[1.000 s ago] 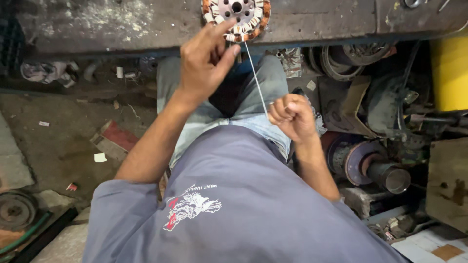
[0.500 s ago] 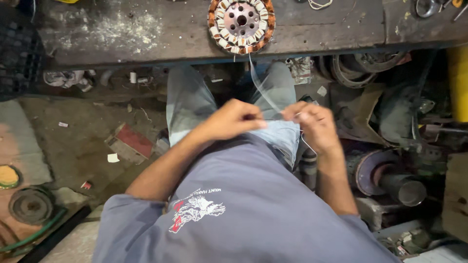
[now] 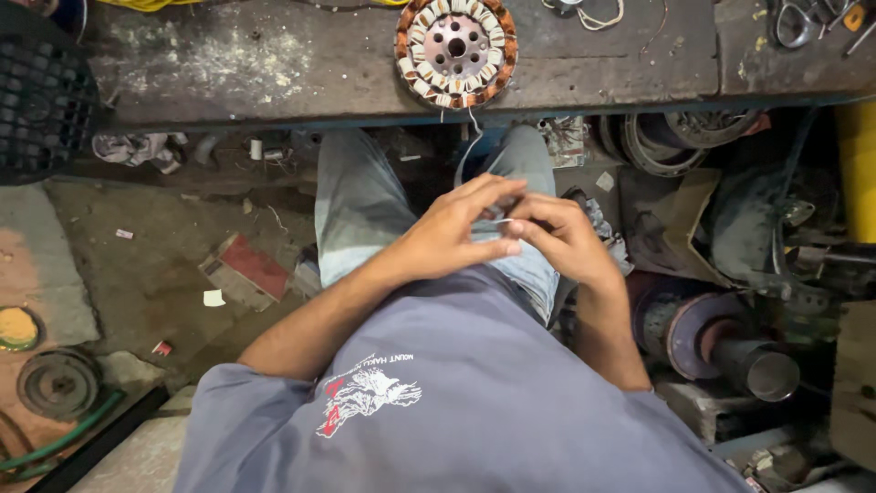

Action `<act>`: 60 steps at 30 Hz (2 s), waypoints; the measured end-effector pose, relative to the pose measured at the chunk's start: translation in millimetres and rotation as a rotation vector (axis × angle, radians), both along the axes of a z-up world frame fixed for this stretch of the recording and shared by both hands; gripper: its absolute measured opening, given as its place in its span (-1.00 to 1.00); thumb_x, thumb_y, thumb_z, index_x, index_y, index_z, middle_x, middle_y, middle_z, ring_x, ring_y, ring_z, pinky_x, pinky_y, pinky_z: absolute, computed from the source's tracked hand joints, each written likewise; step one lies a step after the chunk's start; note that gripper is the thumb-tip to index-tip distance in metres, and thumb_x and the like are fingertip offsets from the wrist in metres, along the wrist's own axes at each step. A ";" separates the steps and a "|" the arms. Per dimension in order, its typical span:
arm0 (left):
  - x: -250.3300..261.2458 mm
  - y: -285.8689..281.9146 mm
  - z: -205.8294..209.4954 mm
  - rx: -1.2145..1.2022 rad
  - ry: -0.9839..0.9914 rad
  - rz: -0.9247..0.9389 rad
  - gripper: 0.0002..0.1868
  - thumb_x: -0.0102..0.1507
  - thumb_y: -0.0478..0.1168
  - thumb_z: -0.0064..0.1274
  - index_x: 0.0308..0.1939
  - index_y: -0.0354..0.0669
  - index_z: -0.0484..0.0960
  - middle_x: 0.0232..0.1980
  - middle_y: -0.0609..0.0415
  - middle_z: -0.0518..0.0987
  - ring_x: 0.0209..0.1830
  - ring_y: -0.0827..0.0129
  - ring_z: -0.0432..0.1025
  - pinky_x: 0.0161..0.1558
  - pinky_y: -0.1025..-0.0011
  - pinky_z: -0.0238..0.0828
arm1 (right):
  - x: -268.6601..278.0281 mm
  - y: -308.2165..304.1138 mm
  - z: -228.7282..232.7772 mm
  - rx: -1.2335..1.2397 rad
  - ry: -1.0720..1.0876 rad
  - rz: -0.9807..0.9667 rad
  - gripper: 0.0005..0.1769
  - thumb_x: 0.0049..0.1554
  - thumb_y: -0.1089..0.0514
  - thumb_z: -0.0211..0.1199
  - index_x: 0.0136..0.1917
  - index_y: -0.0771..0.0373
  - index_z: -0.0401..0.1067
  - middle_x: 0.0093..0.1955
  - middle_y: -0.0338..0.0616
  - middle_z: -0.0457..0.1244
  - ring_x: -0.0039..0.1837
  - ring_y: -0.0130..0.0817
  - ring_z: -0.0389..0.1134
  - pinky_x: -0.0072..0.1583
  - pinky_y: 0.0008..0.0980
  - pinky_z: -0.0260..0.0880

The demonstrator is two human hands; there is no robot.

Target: The person works on a circular electrical component with copper windings, using white string to tie and secure the windings. They repeatedly wrap, pull, and knot the string around the component while seated at a cluttered workbench.

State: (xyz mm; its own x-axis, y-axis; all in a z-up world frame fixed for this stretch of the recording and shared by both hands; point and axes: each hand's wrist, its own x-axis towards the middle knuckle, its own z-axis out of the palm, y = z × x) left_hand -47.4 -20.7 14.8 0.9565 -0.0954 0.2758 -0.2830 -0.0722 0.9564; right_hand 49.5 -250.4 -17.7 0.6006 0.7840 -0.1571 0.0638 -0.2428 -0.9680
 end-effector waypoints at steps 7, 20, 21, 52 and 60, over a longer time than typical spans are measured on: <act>4.7 16.9 -5.0 0.170 0.372 -0.085 -0.48 0.19 0.04 0.24 0.05 -0.30 0.64 -0.35 -0.01 0.62 -0.38 0.29 0.53 -0.28 0.32 0.46 | 12.3 -32.2 -6.6 -0.091 0.201 -0.088 -0.79 0.31 0.17 0.27 -0.04 0.41 0.49 -0.28 -0.37 0.17 -0.22 -0.63 0.08 -0.19 -0.53 0.07; -10.1 133.9 -22.7 -0.900 0.055 0.255 -0.70 0.60 -0.13 0.08 0.09 -0.36 0.70 -0.37 0.17 0.56 -0.46 0.53 0.37 -0.39 0.53 0.28 | 48.3 -153.6 6.9 0.300 0.371 -0.498 -0.81 0.36 0.14 0.28 -0.07 0.28 0.50 -0.42 -0.44 0.15 -0.32 -0.68 0.08 -0.24 -0.57 0.06; -6.2 118.5 -21.1 -0.849 0.105 0.244 -0.67 0.54 -0.10 0.08 0.20 -0.32 0.65 -0.29 0.11 0.59 -0.40 0.47 0.42 -0.33 0.47 0.35 | 46.3 -144.5 10.9 0.209 0.300 -0.495 -0.82 0.32 0.15 0.27 -0.09 0.28 0.49 -0.39 -0.41 0.17 -0.33 -0.65 0.09 -0.26 -0.55 0.05; 2.8 22.4 -17.9 -0.424 0.633 -0.107 -0.62 0.35 -0.04 0.16 0.07 -0.25 0.54 -0.25 0.28 0.45 -0.35 0.59 0.27 -0.37 0.54 0.18 | -2.9 30.0 -0.2 -0.046 0.044 0.098 -0.77 0.25 0.11 0.28 -0.08 0.35 0.52 -0.24 -0.39 0.29 -0.17 -0.61 0.22 -0.15 -0.49 0.24; -23.3 134.5 -25.9 -0.577 0.437 0.347 -0.86 0.38 -0.21 0.17 -0.19 -0.20 0.61 -0.42 0.29 0.45 -0.51 0.66 0.23 -0.48 0.59 0.11 | 58.1 -57.0 -1.5 -0.060 0.188 -0.139 -0.78 0.22 0.11 0.29 -0.09 0.32 0.55 -0.31 -0.40 0.24 -0.25 -0.64 0.14 -0.21 -0.55 0.12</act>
State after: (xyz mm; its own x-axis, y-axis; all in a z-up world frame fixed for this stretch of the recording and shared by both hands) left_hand -70.7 113.8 -11.0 0.9383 0.2704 -0.2158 0.0742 0.4520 0.8889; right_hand 107.6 -307.4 -19.2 0.6576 0.6820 -0.3201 -0.1540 -0.2942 -0.9433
